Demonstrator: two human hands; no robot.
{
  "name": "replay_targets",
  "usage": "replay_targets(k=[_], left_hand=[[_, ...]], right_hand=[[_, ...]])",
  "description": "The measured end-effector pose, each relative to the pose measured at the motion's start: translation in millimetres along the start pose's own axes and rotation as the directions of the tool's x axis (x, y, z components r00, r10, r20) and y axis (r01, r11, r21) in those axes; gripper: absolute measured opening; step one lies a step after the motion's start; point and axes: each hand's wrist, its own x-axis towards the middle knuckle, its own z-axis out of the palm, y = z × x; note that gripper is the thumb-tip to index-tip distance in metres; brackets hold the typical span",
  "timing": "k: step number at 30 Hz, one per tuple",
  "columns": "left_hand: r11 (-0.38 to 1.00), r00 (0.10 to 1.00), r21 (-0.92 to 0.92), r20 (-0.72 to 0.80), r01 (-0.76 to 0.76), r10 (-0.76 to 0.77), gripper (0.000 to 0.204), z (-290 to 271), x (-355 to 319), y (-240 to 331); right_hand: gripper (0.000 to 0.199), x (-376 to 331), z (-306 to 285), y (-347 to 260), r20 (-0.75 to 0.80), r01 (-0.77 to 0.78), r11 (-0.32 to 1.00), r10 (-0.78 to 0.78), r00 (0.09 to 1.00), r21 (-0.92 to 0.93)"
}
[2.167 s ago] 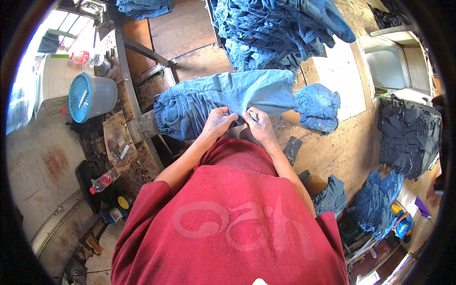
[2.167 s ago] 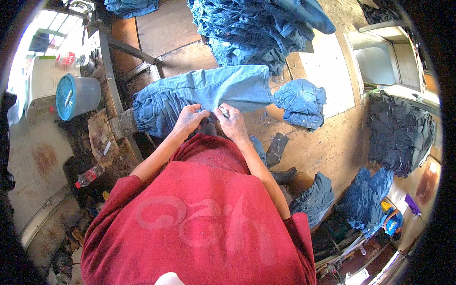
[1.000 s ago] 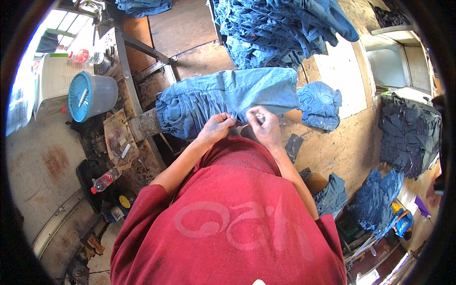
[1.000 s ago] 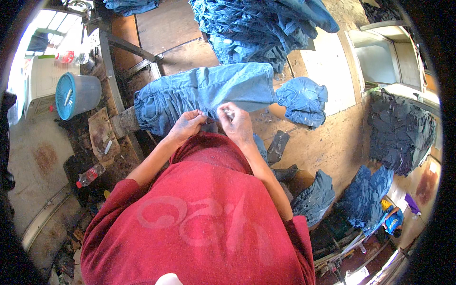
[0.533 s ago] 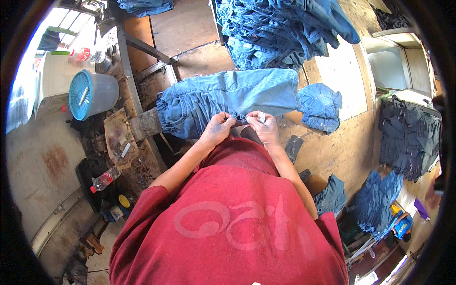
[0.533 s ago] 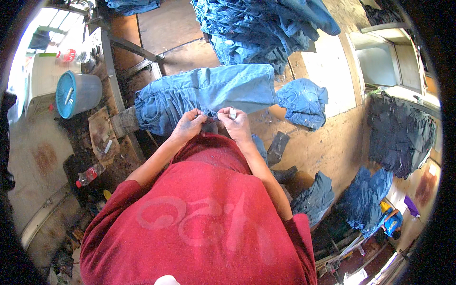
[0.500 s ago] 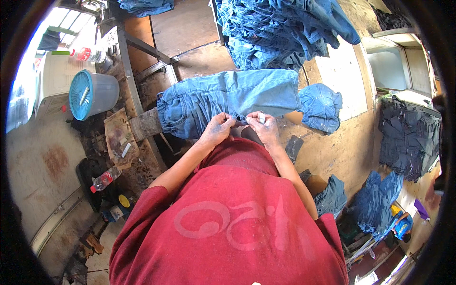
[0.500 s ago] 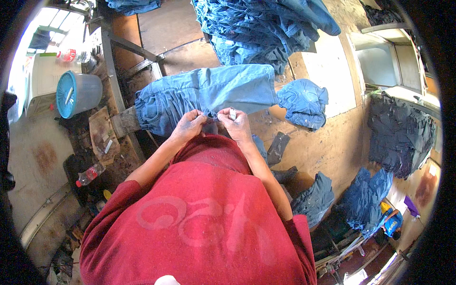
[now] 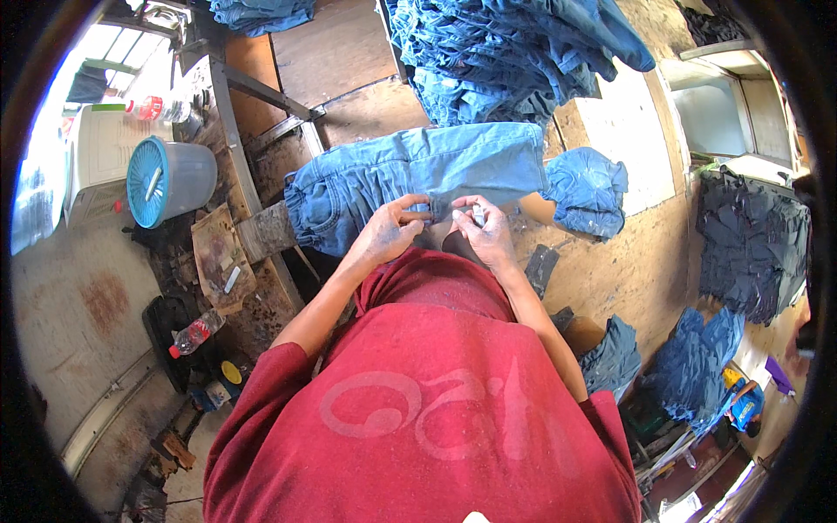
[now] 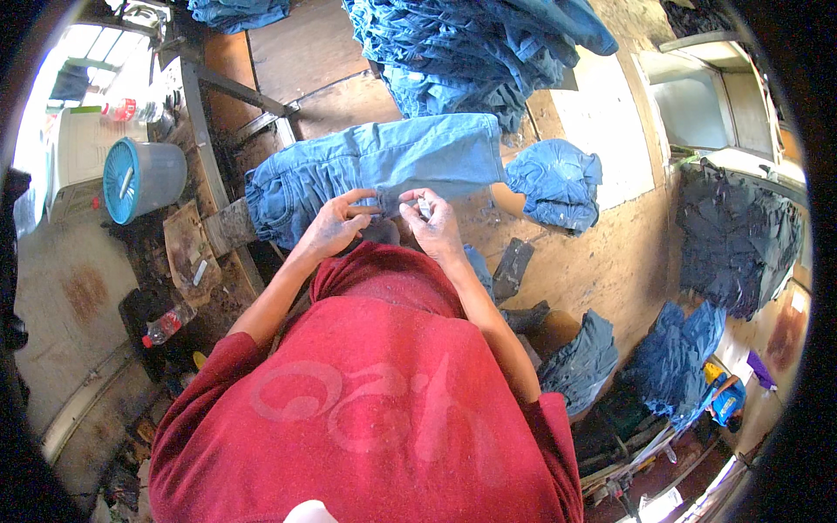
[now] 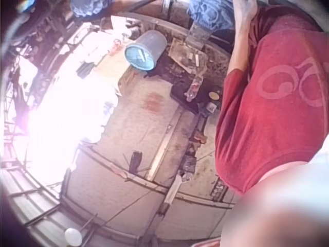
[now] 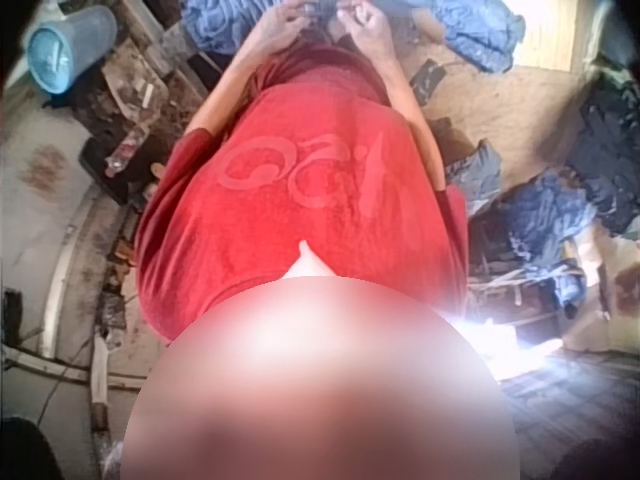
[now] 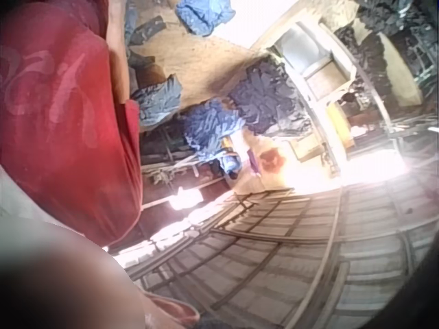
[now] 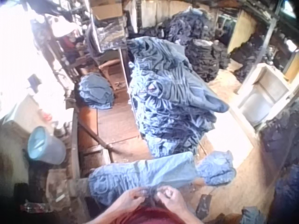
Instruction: The person repeatedly scrapes seams on denim jeans using a small metal tool. They pick up a pair of jeans, place them on a cylindrical roller, scrape along the seams, then set the jeans aside and repeat with another pair.
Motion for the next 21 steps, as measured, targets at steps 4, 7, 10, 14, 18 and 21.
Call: replay_targets(k=[4,7,10,14,18,21], left_hand=[[0.951,0.966,-0.221,0.189,0.216,-0.175,0.072,-15,3,9],[0.925,0.953,-0.287,0.244,0.249,-0.18,0.09,-15,10,11],[0.99,0.977,0.111,0.19,0.082,-0.102,0.088,-15,15,9],[0.95,0.939,-0.2,0.297,0.238,-0.173,0.093,-21,16,8],[0.915,0.927,-0.304,0.343,0.265,-0.154,0.095,-30,10,6],[0.992,0.962,-0.107,0.27,0.066,-0.035,0.098,-29,2,1]], right_hand=[[0.019,-3,0,5,-0.128,0.077,0.984,-0.098,0.987,-0.163],[0.016,-10,-5,-7,-0.109,0.084,0.941,-0.126,0.986,-0.329],[0.015,-25,-8,-25,-0.12,0.125,0.867,-0.207,0.971,-0.483],[0.014,-39,-2,-41,-0.143,0.163,0.826,-0.281,0.949,-0.54],[0.014,-46,10,-49,-0.094,0.223,0.728,-0.368,0.925,-0.649],[0.013,-46,22,-54,-0.073,0.212,0.592,-0.421,0.904,-0.778]])
